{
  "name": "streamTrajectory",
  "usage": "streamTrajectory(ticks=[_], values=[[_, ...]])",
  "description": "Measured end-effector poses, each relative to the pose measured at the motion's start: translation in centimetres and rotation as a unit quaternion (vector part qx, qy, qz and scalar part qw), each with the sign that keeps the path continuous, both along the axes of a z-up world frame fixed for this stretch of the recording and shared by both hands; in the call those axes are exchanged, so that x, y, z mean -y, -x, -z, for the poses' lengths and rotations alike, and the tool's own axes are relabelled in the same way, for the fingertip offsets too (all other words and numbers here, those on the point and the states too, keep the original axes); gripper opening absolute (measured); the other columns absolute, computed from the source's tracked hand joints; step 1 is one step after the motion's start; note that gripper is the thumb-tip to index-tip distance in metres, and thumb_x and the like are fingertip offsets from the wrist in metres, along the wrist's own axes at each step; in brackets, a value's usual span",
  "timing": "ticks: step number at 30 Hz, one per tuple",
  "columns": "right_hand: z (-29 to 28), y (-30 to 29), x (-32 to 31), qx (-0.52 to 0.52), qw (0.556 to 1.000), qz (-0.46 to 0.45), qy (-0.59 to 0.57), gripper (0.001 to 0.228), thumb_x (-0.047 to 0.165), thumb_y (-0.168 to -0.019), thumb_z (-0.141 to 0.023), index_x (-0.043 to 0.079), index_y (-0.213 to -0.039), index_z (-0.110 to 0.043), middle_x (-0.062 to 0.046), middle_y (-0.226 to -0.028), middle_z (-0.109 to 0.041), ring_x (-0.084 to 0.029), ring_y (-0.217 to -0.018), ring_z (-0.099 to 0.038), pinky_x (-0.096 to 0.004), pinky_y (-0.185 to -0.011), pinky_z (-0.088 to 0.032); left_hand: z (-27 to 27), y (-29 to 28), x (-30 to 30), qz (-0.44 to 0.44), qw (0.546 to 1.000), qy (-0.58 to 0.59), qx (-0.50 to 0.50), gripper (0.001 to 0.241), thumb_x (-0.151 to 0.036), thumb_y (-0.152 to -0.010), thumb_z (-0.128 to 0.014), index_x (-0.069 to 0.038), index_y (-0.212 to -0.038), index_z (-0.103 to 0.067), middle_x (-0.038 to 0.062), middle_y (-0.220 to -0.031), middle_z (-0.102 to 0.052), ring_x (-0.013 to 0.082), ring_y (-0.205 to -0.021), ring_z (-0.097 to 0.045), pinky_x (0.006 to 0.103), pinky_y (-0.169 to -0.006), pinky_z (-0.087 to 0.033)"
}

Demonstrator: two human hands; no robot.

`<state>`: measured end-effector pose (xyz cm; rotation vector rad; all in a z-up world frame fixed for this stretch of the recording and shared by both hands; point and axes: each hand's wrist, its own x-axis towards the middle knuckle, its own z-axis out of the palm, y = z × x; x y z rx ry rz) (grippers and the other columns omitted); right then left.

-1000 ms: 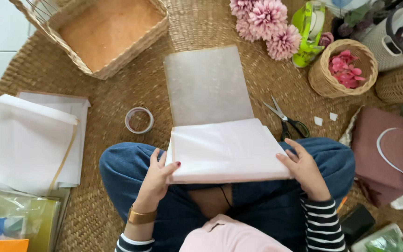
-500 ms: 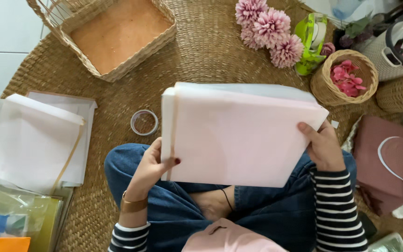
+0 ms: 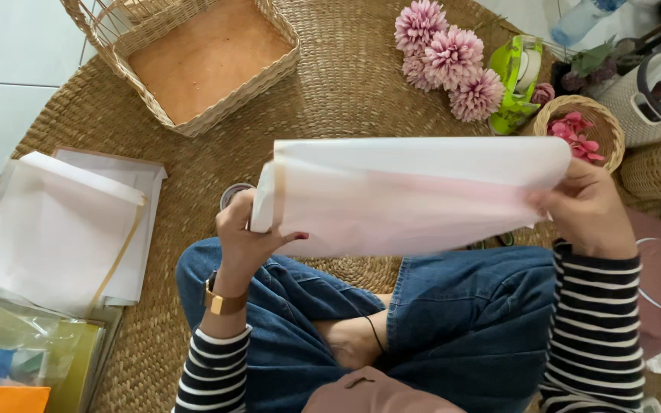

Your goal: The person wraps a rectangular white board in tissue paper, securing the paper with adhesive tape and trimming edges with scissors.

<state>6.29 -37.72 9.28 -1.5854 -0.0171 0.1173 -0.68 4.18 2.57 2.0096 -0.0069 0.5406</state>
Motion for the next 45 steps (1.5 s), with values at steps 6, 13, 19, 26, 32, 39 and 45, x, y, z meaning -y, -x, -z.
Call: streamTrajectory(ticks=[6,13,19,26,32,39,45], values=[[0.8,0.7,-0.1,0.042,0.955,-0.187,0.225,0.061,0.003,-0.057,-0.077,-0.001,-0.115,-0.061,-0.007,-0.12,-0.062,-0.016,-0.111,-0.054,-0.033,-0.104,-0.041,0.5,-0.6,-0.3,0.021,0.988,0.019,0.151,0.034,-0.008,-0.066,-0.074,-0.008,-0.067,-0.04,0.002,-0.067,-0.047,0.0217,-0.069,-0.046,0.0324,-0.064,-0.038],[3.9,0.8,-1.6,-0.015,0.982,0.014,0.187,0.019,0.018,-0.09,-0.065,0.008,-0.074,-0.063,0.007,-0.068,-0.051,-0.003,-0.058,-0.042,-0.019,-0.048,-0.032,2.2,-0.6,-0.4,0.002,0.991,0.008,0.13,0.047,-0.034,-0.054,-0.082,-0.009,-0.066,-0.044,0.001,-0.067,-0.047,0.0183,-0.064,-0.041,0.0329,-0.061,-0.037],[2.3,1.5,-4.0,0.027,0.971,0.063,0.228,0.015,0.018,-0.092,-0.065,0.004,-0.087,-0.068,0.005,-0.087,-0.059,-0.004,-0.076,-0.049,-0.02,-0.063,-0.04,4.0,-1.2,-0.6,-0.002,0.99,0.039,0.133,0.04,-0.035,-0.061,-0.076,-0.009,-0.067,-0.046,-0.001,-0.064,-0.044,0.0161,-0.061,-0.04,0.0322,-0.059,-0.036],[2.6,0.5,-3.9,0.089,0.94,0.067,0.323,0.03,0.022,-0.098,-0.063,0.009,-0.071,-0.058,0.01,-0.067,-0.041,-0.004,-0.06,-0.036,-0.023,-0.051,-0.029,0.4,-2.3,0.2,0.048,0.998,0.026,-0.004,0.055,-0.029,-0.078,-0.071,-0.007,-0.122,-0.047,0.007,-0.114,-0.058,0.021,-0.097,-0.058,0.0315,-0.082,-0.044],[2.1,-0.7,-3.9,0.069,0.945,0.041,0.318,0.022,0.023,-0.1,-0.059,0.006,-0.09,-0.067,0.005,-0.079,-0.056,-0.007,-0.069,-0.046,-0.024,-0.058,-0.037,-5.0,-4.4,1.6,0.035,0.983,0.089,-0.157,0.065,-0.026,-0.048,-0.087,-0.012,-0.103,-0.054,0.0,-0.093,-0.061,0.013,-0.088,-0.056,0.0253,-0.076,-0.045],[2.4,-2.6,-3.5,0.084,0.928,0.023,0.361,0.03,0.024,-0.102,-0.055,0.006,-0.079,-0.062,0.004,-0.066,-0.047,-0.009,-0.058,-0.04,-0.027,-0.052,-0.03,-0.5,-6.6,2.4,-0.021,0.995,0.079,-0.053,0.044,-0.041,-0.068,-0.081,-0.014,-0.067,-0.046,-0.005,-0.059,-0.047,0.0083,-0.057,-0.04,0.0262,-0.052,-0.034],[3.0,-5.4,-4.4,0.025,0.941,-0.016,0.336,0.028,0.028,-0.101,-0.052,0.005,-0.095,-0.067,-0.003,-0.08,-0.061,-0.014,-0.069,-0.053,-0.027,-0.061,-0.043,1.9,-8.4,1.5,-0.028,0.988,0.097,-0.119,0.053,-0.053,-0.074,-0.069,-0.017,-0.058,-0.034,-0.008,-0.056,-0.035,0.0059,-0.056,-0.031,0.0258,-0.051,-0.025]])
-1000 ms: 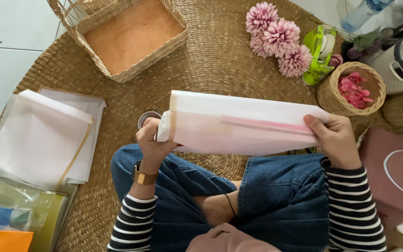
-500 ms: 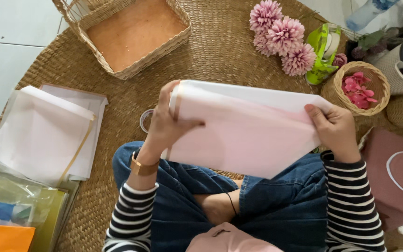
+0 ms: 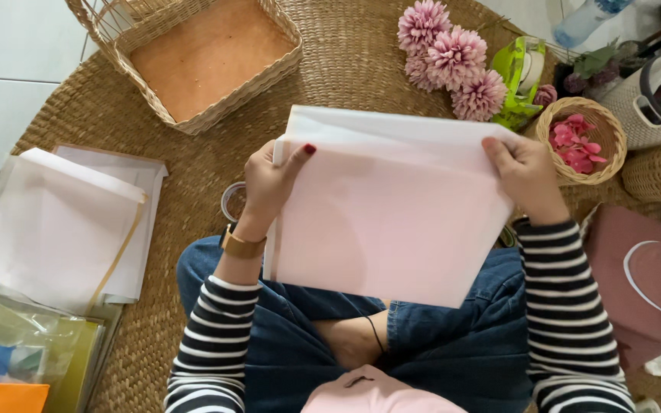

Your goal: The person wraps a rectangular white board in tissue paper, securing the paper with adhesive tape and trimming edges with scissors.

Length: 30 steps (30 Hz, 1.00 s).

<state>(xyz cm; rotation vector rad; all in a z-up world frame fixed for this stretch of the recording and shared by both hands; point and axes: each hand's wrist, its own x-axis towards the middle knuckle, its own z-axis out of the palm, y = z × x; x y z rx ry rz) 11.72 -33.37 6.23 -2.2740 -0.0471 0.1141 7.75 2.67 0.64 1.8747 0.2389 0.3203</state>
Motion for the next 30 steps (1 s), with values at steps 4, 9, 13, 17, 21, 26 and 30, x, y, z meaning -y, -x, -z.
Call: streamTrajectory(ticks=[4,9,13,17,21,26,30], values=[[3.5,-2.8,0.9,0.064,0.996,0.026,0.053,0.03,0.031,-0.101,-0.058,0.012,-0.079,-0.065,-0.008,-0.058,-0.054,-0.018,-0.059,-0.051,-0.033,-0.054,-0.041,4.5,-2.2,-0.7,-0.038,0.992,0.072,-0.098,0.045,-0.057,-0.069,-0.076,-0.015,-0.064,-0.06,0.002,-0.051,-0.055,0.0086,-0.053,-0.051,0.0243,-0.051,-0.043],[4.3,-3.7,0.7,0.07,0.997,0.006,0.03,0.029,0.029,-0.1,-0.059,0.01,-0.081,-0.067,-0.006,-0.058,-0.055,-0.015,-0.059,-0.05,-0.028,-0.055,-0.042,6.6,-2.7,-1.5,-0.045,0.985,0.109,-0.124,0.052,-0.061,-0.072,-0.073,-0.016,-0.056,-0.054,0.0,-0.047,-0.052,0.0076,-0.049,-0.05,0.0211,-0.048,-0.039],[4.6,-4.2,1.1,0.073,0.994,-0.007,0.085,0.028,0.034,-0.1,-0.06,0.01,-0.089,-0.07,-0.013,-0.064,-0.059,-0.022,-0.065,-0.059,-0.035,-0.058,-0.045,5.8,-2.8,-1.5,-0.034,0.976,0.148,-0.157,0.05,-0.059,-0.075,-0.069,-0.016,-0.053,-0.055,0.002,-0.048,-0.054,0.009,-0.05,-0.049,0.0232,-0.048,-0.04],[3.9,-4.0,1.6,0.081,0.992,-0.005,0.098,0.024,0.033,-0.1,-0.06,0.011,-0.097,-0.07,-0.013,-0.069,-0.061,-0.023,-0.068,-0.059,-0.038,-0.062,-0.046,0.9,-2.4,-1.3,0.013,0.949,0.225,-0.22,0.031,-0.04,-0.079,-0.065,-0.013,-0.064,-0.067,0.0,-0.057,-0.058,0.0128,-0.054,-0.055,0.0266,-0.051,-0.046],[3.2,-3.3,2.1,0.141,0.986,-0.042,0.076,0.023,0.025,-0.102,-0.06,0.005,-0.095,-0.069,-0.015,-0.064,-0.058,-0.023,-0.063,-0.057,-0.037,-0.06,-0.045,3.6,-4.0,-2.2,0.071,0.949,0.219,-0.217,0.014,-0.023,-0.076,-0.061,-0.012,-0.082,-0.069,0.0,-0.069,-0.058,0.0134,-0.061,-0.059,0.0285,-0.057,-0.051],[-0.1,-1.4,1.1,0.374,0.901,-0.076,0.206,0.039,0.024,-0.108,-0.063,-0.002,-0.079,-0.059,-0.02,-0.065,-0.056,-0.042,-0.07,-0.061,-0.041,-0.058,-0.045,4.3,-5.7,-0.9,0.05,0.949,0.266,-0.16,0.009,-0.017,-0.083,-0.062,-0.015,-0.086,-0.07,-0.005,-0.069,-0.063,0.0051,-0.06,-0.06,0.0179,-0.052,-0.05],[3.9,-2.0,3.7,0.502,0.82,-0.056,0.269,0.034,0.02,-0.103,-0.073,0.003,-0.077,-0.061,-0.014,-0.064,-0.056,-0.037,-0.062,-0.06,-0.04,-0.059,-0.048,2.1,-4.4,-0.5,0.009,0.942,0.321,-0.093,0.005,-0.014,-0.086,-0.063,-0.015,-0.085,-0.068,-0.001,-0.071,-0.063,0.0069,-0.059,-0.06,0.0197,-0.05,-0.053]])
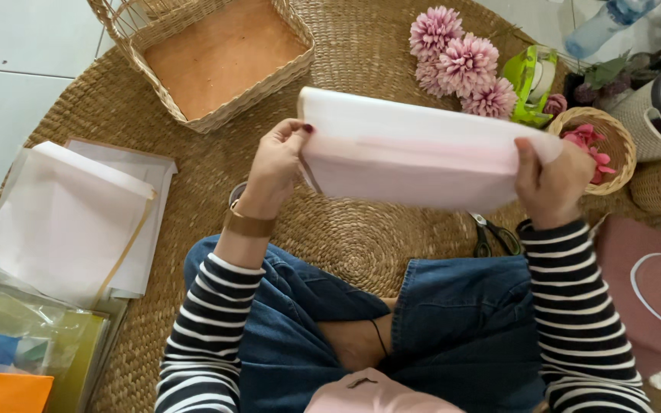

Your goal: The person wraps a rectangular white board in tissue paper, securing the paper with adhesive tape and trimming edges with scissors.

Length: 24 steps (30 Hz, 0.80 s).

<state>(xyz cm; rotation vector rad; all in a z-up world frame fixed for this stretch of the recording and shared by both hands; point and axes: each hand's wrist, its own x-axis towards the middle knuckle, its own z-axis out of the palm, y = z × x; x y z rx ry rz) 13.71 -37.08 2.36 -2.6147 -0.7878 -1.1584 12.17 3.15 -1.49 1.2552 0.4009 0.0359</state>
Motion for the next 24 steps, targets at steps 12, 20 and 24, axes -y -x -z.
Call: streamTrajectory(ticks=[12,20,24], values=[[3.5,1.4,-4.2,-0.149,0.947,-0.127,-0.255,0.031,0.013,-0.1,-0.061,-0.012,-0.083,-0.063,-0.025,-0.073,-0.056,-0.046,-0.07,-0.059,-0.046,-0.064,-0.046,0.4,4.5,2.0,-0.105,0.973,-0.153,0.138,0.014,-0.016,-0.093,-0.058,-0.012,-0.08,-0.063,-0.004,-0.068,-0.046,0.0041,-0.067,-0.042,0.0188,-0.057,-0.041],[6.0,1.4,-3.9,-0.265,0.88,-0.108,-0.379,0.008,0.002,-0.09,-0.07,-0.005,-0.094,-0.07,-0.02,-0.086,-0.064,-0.022,-0.084,-0.061,-0.036,-0.072,-0.047,1.7,5.1,2.0,-0.107,0.97,-0.164,0.147,0.017,-0.013,-0.092,-0.059,-0.01,-0.077,-0.063,-0.005,-0.069,-0.045,0.0023,-0.068,-0.041,0.0171,-0.063,-0.038],[6.0,1.7,-4.1,-0.282,0.871,-0.096,-0.39,0.007,0.002,-0.089,-0.071,-0.004,-0.093,-0.069,-0.018,-0.086,-0.064,-0.019,-0.084,-0.059,-0.035,-0.072,-0.047,1.9,5.7,2.1,-0.112,0.97,-0.152,0.155,0.017,-0.012,-0.092,-0.058,-0.011,-0.076,-0.062,-0.005,-0.07,-0.047,0.0042,-0.07,-0.041,0.0187,-0.065,-0.036]])
